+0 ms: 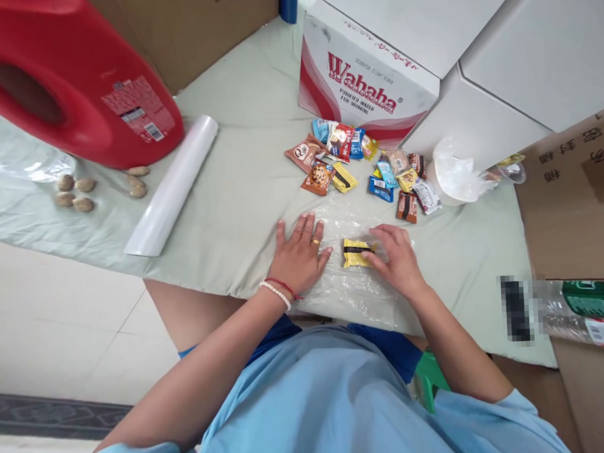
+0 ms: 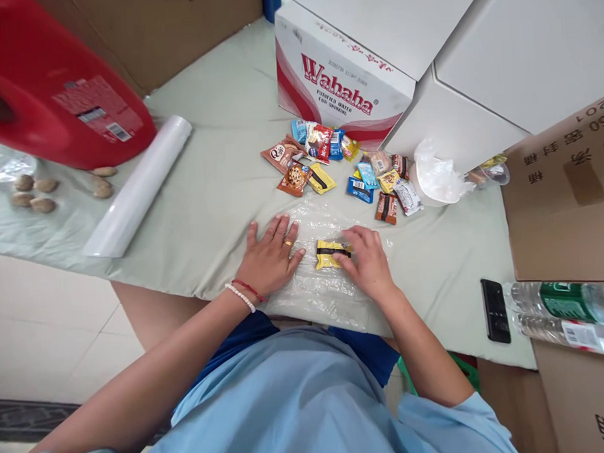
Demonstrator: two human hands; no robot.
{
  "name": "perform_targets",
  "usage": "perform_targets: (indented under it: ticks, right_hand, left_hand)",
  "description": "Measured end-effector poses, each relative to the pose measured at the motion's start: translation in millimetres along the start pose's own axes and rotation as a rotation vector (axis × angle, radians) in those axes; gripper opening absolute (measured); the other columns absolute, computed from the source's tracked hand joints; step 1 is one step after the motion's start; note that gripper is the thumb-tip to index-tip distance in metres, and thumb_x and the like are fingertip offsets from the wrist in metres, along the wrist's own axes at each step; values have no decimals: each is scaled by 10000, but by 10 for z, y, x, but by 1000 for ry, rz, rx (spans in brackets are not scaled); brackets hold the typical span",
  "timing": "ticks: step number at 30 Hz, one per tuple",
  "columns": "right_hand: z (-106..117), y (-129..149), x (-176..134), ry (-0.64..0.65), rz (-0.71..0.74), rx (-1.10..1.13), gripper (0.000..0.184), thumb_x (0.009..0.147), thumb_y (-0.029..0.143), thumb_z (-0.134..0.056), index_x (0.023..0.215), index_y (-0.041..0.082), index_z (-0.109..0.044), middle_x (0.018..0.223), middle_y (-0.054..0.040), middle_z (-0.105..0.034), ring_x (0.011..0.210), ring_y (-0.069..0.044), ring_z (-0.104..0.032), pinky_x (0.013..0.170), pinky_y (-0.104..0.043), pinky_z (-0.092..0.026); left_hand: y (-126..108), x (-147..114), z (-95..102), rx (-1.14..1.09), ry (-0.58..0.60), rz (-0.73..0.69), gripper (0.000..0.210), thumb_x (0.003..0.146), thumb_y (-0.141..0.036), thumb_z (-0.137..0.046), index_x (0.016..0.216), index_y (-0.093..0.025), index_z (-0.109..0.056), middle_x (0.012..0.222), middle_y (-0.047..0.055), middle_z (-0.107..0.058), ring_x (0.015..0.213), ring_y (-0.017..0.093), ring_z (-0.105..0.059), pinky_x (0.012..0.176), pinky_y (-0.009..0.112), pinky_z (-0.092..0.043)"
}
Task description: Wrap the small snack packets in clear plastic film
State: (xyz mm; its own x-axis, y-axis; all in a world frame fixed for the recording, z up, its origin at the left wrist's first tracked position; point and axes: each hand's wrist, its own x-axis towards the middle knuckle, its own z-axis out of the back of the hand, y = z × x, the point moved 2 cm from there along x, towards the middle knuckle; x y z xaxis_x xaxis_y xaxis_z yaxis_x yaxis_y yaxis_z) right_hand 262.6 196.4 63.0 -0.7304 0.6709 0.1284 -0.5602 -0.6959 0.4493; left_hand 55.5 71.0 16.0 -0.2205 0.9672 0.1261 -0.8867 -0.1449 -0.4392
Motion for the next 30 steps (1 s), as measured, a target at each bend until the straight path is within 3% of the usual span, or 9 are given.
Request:
perform_targets:
  ticks: [2,5,13,17,19,22,25,27,30]
  right_hand:
    - [-48,63,19,160,176,-20,538,959,424,-718,1459,247,-627,1445,-151,-643,1354,-365,-527,1146,-604,-460]
    - [-114,68,43,240,212,-36,524,947,325,-726,1454,232,-637,1401,-143,-673,1321,-373,-527,1113,-596,-481]
    - [-29,87,-23,-87,60,57,514,954,473,-740,1410,257,-642,1305,-132,-698,1232,-347,-584,1098,-560,-490]
    - [-272,223,6,4,149,73,494,949,470,-755,1370,233,-653,1305,-140,-693,1259,-335,-590,1122,-544,-490]
    - [-390,240,-11,42,155,30,555,959,487,-738,1433,224,-615,1427,-172,-632,1352,-354,-557,1152,-569,-476]
    - [-448,215,-156,-52,128,-20,737,1015,533,-636,1638,232,-381,1659,-212,-417,1535,-362,-419,1212,-606,-427]
    - [-463,140,-430,-173,16,-118,740,1098,454,-472,1723,219,-154,1723,-219,-326,1608,-339,-325,1255,-626,-372]
    - [-498,57,-624,-171,-86,-208,698,1120,416,-403,1727,183,-148,1723,-237,-332,1611,-350,-323,1263,-659,-339]
    - [-515,-96,-826,-91,-155,-266,631,1126,425,-373,1693,160,-295,1714,-228,-369,1592,-358,-366,1276,-688,-290]
  left_hand:
    - [0,-5,-5,-7,-6,0,646,1082,-461,-388,1657,-166,-372,1749,209,-268,1649,346,-224,1312,689,25]
    - [-14,-12,-1,-12,-5,7,649,1081,-456,-394,1654,-150,-372,1748,217,-260,1644,356,-236,1299,711,53]
    - [-53,-25,3,13,-7,45,661,1083,-483,-392,1657,-156,-359,1746,223,-256,1634,373,-255,1244,786,122]
    - [-41,-29,-1,37,-10,40,653,1090,-487,-371,1651,-153,-368,1739,231,-268,1630,366,-268,1234,791,141]
    - [-35,-30,-7,37,-20,45,653,1092,-485,-353,1653,-149,-362,1733,235,-280,1624,369,-284,1225,801,151]
    - [-30,-32,-16,37,-47,68,679,1096,-482,-307,1667,-115,-310,1724,248,-293,1613,367,-310,1233,811,107]
    - [-5,-47,2,56,-52,96,696,1101,-461,-239,1664,-55,-284,1712,260,-312,1609,356,-322,1261,796,9]
    - [40,-74,33,71,-17,92,687,1102,-451,-208,1654,-57,-317,1703,248,-342,1602,347,-339,1271,783,-26]
    - [133,-139,91,97,54,5,645,1102,-443,-211,1638,-134,-394,1703,191,-370,1581,345,-379,1258,799,45]
